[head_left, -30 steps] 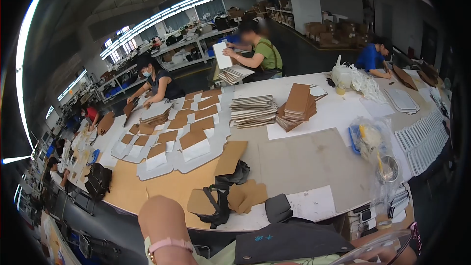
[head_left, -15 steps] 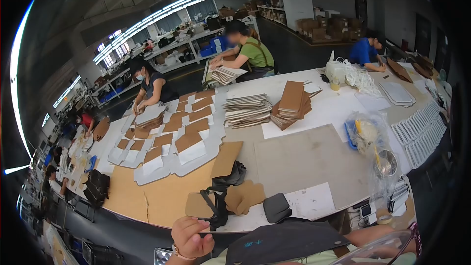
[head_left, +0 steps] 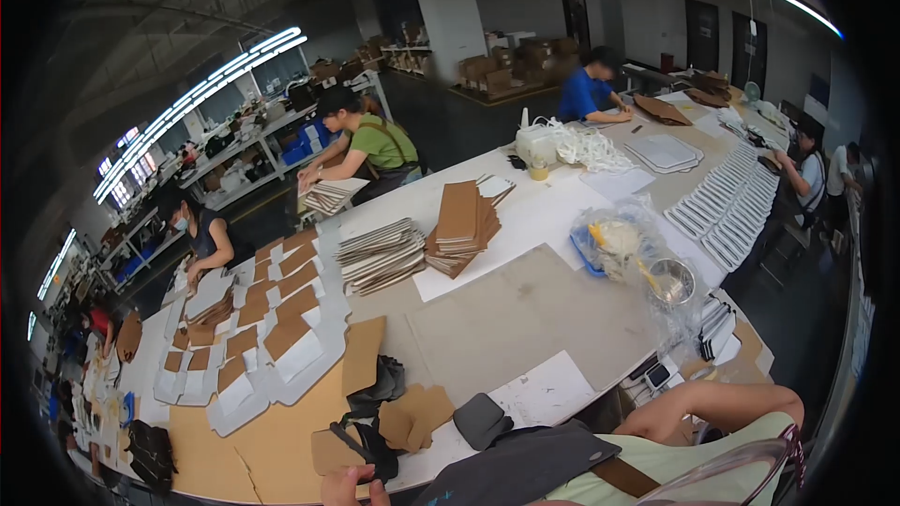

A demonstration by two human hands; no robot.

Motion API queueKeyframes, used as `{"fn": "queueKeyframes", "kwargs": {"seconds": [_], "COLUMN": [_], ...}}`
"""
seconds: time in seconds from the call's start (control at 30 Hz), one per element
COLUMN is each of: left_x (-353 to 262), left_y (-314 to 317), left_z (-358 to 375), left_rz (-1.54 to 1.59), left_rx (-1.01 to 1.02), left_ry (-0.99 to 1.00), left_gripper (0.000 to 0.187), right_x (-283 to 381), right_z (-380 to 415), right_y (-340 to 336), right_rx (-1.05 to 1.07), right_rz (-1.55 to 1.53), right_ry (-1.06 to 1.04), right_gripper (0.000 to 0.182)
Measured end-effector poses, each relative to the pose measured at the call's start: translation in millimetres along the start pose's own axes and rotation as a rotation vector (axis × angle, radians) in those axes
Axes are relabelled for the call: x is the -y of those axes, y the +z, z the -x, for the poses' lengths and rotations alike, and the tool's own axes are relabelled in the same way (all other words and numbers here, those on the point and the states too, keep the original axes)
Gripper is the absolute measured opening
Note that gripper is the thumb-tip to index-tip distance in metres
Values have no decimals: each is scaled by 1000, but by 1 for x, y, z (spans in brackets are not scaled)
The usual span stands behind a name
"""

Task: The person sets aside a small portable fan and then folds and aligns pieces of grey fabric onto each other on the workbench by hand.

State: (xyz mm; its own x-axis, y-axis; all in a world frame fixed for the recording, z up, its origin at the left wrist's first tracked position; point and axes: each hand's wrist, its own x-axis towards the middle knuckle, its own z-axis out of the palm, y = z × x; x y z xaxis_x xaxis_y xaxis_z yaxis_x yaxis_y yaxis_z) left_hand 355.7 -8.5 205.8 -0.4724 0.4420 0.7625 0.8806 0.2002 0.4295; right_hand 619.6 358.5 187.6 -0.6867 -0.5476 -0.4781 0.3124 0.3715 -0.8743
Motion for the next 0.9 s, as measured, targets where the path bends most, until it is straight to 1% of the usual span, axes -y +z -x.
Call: {"fn": "queueKeyframes", "kwargs": {"seconds": [0.07, 0.1, 0.13, 0.23, 0.3, 0.33, 0.4, 0.5, 0.53, 0.6, 0.63, 0.7, 0.73, 0.8, 0.83, 0.9], "left_x": [11, -3, -3, 2, 6, 7, 4, -3, -2, 3, 5, 9, 13, 21, 16, 12], "left_y": [7, 5, 10, 21, 27, 32, 40, 46, 49, 53, 52, 55, 60, 72, 77, 82], "left_z": [6, -10, -10, -5, -6, -6, -5, -3, -2, -1, -1, -5, -3, 3, 8, 18], "left_rz": [17, -53, -54, -46, -3, 19, 65, -21, -8, 10, 30, 69, 114, 205, 218, 234], "left_rx": [103, 190, 218, 295, 334, 329, 322, 327, 335, 348, 399, 492, 486, 479, 462, 547], "left_ry": [-18, 7, -11, -40, -18, -50, -116, -137, -147, -172, -186, -221, -193, -134, -252, -351], "left_gripper": [33, 35, 34, 35, 36, 36, 36, 36, 35, 35, 35, 35, 32, 25, 12, 17], "right_x": [-8, 2, 8, 8, 14, 18, 21, 29, 31, 34, 35, 11, 3, 1, 0, 10], "right_z": [1, 1, 1, 0, 2, 2, 1, -2, -2, 6, 8, 13, 14, 11, 9, 11], "right_y": [3, 3, 2, 2, 2, 2, 7, 15, 16, 4, -2, -4, -5, -8, -8, -8], "right_rx": [60, 77, 94, 52, -5, -36, -98, -173, -190, -93, -34, -32, -31, -1, 11, -53], "right_rz": [-221, -300, -374, -264, -32, 84, 140, 206, 226, 283, 313, 116, 13, -34, -63, -118], "right_ry": [24, 19, 15, 14, 12, 12, 56, 161, 202, 286, 325, 155, 71, 25, 1, 8], "right_gripper": [58, 58, 58, 58, 54, 53, 50, 46, 45, 48, 49, 52, 54, 55, 56, 52]}}
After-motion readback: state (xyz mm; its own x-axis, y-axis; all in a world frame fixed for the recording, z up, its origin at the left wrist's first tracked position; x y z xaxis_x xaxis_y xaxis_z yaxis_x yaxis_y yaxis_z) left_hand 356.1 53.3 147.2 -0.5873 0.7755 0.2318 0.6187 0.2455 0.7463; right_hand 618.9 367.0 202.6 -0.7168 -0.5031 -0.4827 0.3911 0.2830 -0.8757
